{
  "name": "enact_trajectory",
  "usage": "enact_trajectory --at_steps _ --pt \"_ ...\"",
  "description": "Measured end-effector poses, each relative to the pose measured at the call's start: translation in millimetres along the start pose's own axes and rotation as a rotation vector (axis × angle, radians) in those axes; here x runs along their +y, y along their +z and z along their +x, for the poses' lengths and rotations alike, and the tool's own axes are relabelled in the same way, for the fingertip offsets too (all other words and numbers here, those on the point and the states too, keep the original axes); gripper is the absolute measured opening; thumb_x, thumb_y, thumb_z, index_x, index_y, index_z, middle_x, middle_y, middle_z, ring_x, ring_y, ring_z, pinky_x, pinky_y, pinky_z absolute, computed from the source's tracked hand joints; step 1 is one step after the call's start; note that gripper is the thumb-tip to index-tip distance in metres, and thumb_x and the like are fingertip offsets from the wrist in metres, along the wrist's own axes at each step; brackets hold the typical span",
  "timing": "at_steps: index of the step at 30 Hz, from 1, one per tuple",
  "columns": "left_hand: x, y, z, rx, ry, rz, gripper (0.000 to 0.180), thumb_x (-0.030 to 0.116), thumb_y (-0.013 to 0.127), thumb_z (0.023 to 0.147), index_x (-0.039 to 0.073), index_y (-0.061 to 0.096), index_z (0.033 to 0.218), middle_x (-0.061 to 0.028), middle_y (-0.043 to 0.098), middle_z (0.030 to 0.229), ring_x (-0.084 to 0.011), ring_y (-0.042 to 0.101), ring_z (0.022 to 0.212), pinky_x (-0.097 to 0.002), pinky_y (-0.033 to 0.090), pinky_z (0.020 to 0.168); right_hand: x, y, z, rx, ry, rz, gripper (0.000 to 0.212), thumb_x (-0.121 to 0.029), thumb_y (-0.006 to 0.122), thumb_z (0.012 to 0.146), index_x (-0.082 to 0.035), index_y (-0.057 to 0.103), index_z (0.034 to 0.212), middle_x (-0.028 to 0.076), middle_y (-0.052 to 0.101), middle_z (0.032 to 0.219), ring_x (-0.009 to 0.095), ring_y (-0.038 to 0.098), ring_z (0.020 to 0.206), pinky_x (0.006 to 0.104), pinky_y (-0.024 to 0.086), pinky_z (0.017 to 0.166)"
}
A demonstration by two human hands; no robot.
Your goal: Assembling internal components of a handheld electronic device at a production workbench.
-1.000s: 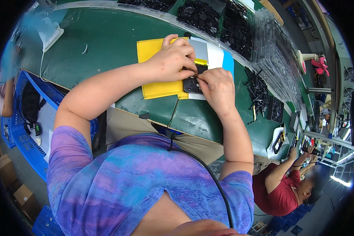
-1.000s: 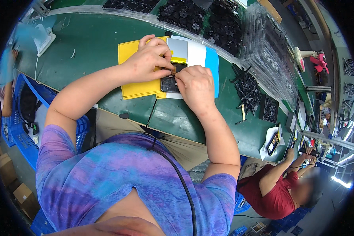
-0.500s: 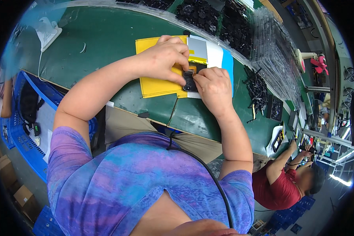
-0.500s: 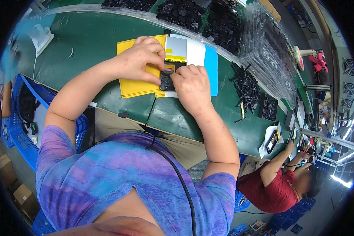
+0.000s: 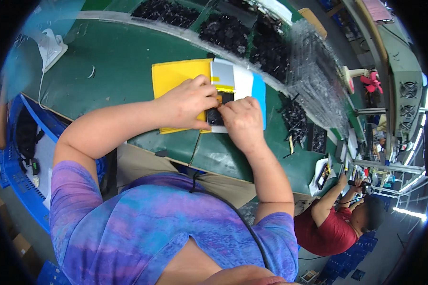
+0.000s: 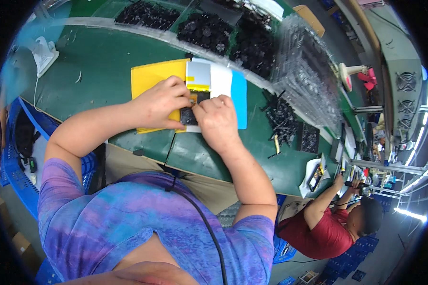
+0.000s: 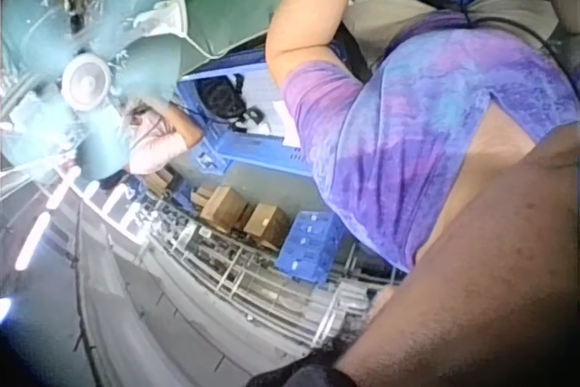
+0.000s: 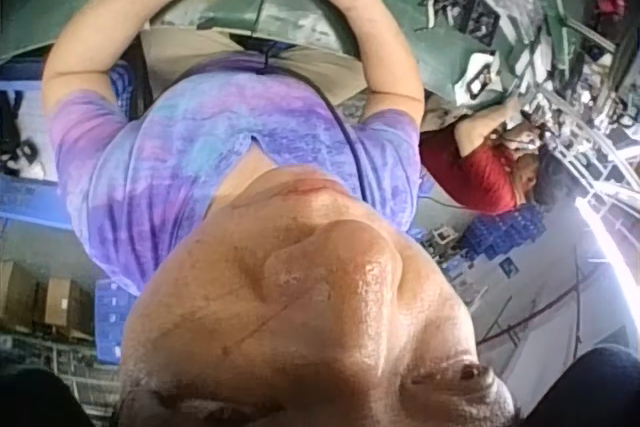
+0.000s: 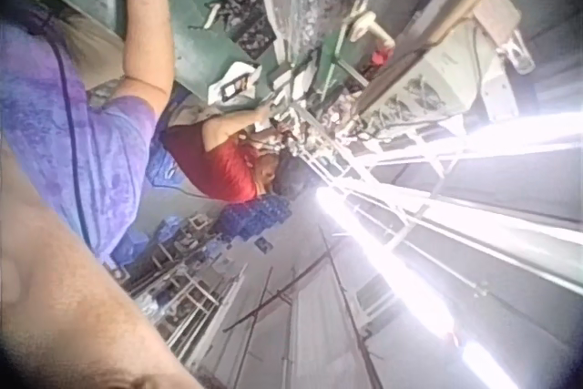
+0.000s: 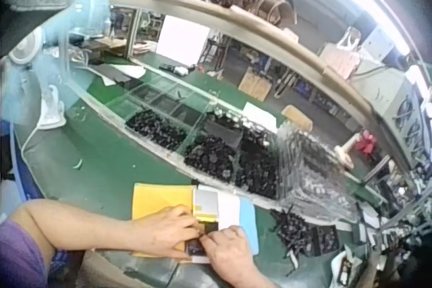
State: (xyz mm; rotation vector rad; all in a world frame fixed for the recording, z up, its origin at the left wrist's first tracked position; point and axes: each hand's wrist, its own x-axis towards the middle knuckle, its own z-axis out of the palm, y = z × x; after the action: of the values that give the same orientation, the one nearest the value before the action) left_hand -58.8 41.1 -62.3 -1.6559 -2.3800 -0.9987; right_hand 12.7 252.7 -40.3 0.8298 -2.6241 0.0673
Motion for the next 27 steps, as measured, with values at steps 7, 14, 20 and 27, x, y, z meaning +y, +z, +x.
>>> enact_trajectory --at_steps 7,14,20,27 --pt "-2 -1 -2 -0.04 0.06 0.009 0.042 0.033 0.083 0.071 0.001 0.071 0.095 -0.0119 0.061 0.106 -0.0332 0.05 0.113 -0.0398 0.049 0.098 -4 -7 2 -0.038 0.006 -0.015 0.014 -0.011 0.073 0.076 -0.011 0.073 0.089 0.001 0.068 0.086 0.02 0.064 0.083 0.0388 0.046 0.088" --pt "-10 0 -3 0.0 0.043 -0.039 0.038 0.033 0.082 0.071 0.002 0.074 0.09 -0.011 0.06 0.101 -0.0293 0.054 0.109 -0.0385 0.055 0.087 -5 -32 7 -0.184 0.008 0.154 0.04 -0.033 0.079 0.077 -0.009 0.071 0.108 0.005 0.064 0.099 0.024 0.059 0.104 0.0501 0.036 0.104" --pt "-11 -2 -1 0.026 0.054 -0.065 0.037 0.033 0.08 0.071 0.002 0.075 0.091 -0.0104 0.061 0.097 -0.0281 0.057 0.103 -0.0383 0.056 0.084 -12 -32 5 -0.214 -0.011 -0.013 0.045 -0.029 0.08 0.075 -0.01 0.069 0.115 0.003 0.063 0.102 0.023 0.06 0.105 0.0507 0.036 0.104" --pt "-13 -3 1 0.03 0.035 -0.087 0.034 0.033 0.079 0.072 0.001 0.073 0.082 -0.0128 0.061 0.092 -0.0312 0.062 0.096 -0.0402 0.056 0.082 -15 -27 3 -0.152 0.05 -0.083 0.042 -0.029 0.079 0.077 -0.014 0.069 0.115 0.002 0.064 0.103 0.022 0.058 0.113 0.0543 0.033 0.106"
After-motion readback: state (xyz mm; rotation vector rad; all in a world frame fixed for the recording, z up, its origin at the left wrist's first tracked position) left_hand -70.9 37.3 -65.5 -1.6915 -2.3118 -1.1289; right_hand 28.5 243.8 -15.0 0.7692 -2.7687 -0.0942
